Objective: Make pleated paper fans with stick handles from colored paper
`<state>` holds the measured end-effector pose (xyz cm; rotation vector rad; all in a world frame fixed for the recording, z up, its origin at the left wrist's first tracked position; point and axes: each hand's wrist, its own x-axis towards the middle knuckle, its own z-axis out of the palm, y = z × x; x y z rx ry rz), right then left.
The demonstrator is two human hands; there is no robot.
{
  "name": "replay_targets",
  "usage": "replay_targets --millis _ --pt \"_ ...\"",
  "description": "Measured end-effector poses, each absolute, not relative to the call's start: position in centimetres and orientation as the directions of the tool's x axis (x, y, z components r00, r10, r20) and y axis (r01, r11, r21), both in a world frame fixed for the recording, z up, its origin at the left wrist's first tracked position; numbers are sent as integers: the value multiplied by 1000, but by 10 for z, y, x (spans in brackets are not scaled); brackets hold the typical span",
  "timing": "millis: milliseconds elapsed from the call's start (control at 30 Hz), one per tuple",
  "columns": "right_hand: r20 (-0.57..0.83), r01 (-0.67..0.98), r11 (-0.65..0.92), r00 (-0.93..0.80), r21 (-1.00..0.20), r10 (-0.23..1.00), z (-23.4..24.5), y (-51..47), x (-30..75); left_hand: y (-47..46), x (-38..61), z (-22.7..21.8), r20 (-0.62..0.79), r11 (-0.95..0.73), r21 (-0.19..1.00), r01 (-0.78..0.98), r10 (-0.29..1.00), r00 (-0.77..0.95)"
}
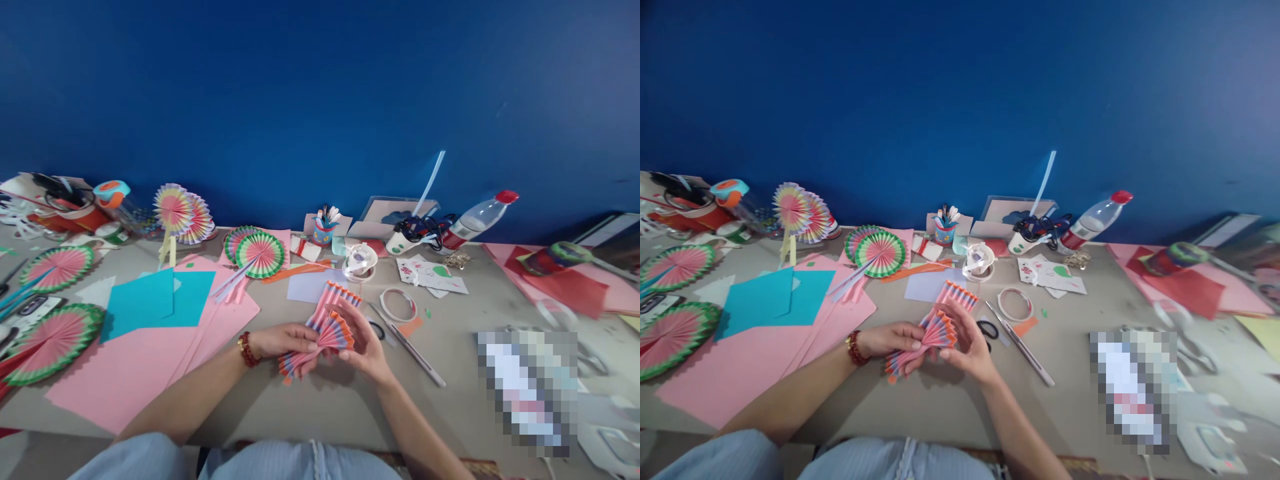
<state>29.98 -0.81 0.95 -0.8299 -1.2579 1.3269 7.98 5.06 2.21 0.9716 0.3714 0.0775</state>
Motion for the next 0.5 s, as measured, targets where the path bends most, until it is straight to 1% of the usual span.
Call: replay_targets --millis 100,200,333,433,500 --pt "177 -242 126 -199 -962 964 10 -7 300 51 79 23 -266 570 806 161 105 958" --pt "181 -228 135 -194 -964 964 8 -7 300 52 79 22 -280 553 806 212 39 959" --pt "162 -208 120 -199 -971 966 6 -7 299 51 80 20 -266 532 817 221 10 964" --pt "166 -195 134 -158 -971 973 6 -6 297 50 81 21 -247 526 824 211 -2 969" --pt "180 -179 156 -127 -971 975 6 -6 296 51 81 24 -247 491 848 199 35 968"
